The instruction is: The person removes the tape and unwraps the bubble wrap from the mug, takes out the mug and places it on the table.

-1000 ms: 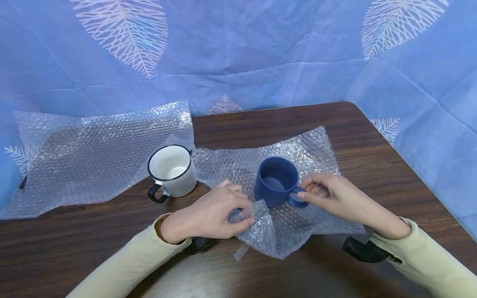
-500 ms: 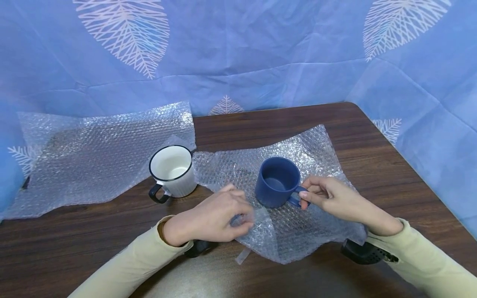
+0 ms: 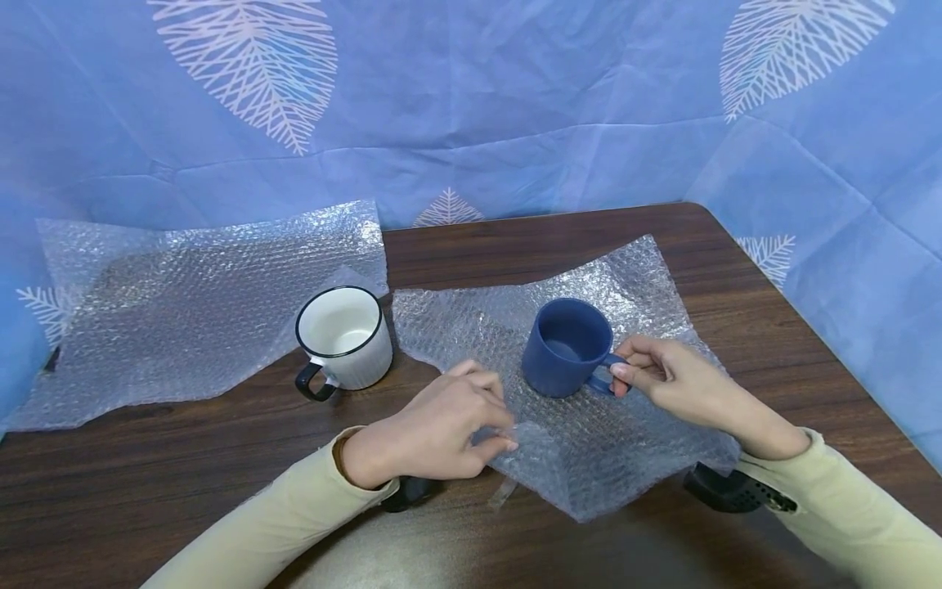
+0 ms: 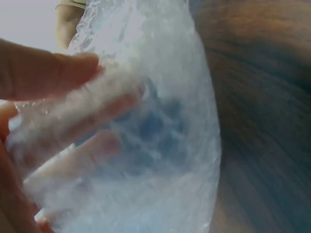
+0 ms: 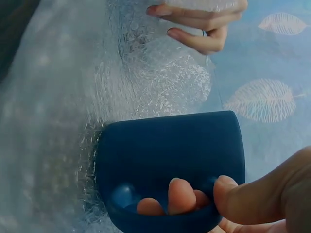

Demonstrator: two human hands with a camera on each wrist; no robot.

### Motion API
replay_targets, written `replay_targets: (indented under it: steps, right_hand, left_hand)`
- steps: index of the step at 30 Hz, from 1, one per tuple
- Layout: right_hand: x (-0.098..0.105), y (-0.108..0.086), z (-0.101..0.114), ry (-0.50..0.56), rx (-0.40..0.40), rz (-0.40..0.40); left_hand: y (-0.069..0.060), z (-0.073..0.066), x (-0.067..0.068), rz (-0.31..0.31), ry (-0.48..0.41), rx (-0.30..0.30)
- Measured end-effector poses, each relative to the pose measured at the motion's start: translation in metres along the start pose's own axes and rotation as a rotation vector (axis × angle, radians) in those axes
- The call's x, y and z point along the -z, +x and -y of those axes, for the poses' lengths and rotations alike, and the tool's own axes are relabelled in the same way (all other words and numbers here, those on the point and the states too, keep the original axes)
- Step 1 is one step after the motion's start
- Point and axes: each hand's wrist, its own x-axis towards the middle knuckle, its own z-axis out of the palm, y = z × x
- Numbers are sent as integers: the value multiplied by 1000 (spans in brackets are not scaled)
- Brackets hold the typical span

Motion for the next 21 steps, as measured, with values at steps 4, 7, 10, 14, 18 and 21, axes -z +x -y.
replay_targets:
  steps: [4,7,10,14,18,21]
  right_hand:
    - [6,0,-4,-35,-36,-24]
    - [10,1,-8,-56,-66,-42]
    - [14,1,-13,-71,-88,-55]
    - [21,1,-19,-111,-124,-77]
    - [29,1,-26,-134,-166,-100]
    - [34,2,-33,-138,-201,-113]
  left_hand:
    - [4,-2,-2,-27,25,-12]
    - [7,-4,-4,-29,42,-10]
    - [11,-6,-6,-38,60,-4]
    - [16,-6,-10,-83,61,14]
    - [19,-4,-13,-113,31,83]
    - [19,-3,-13,-100,8,136]
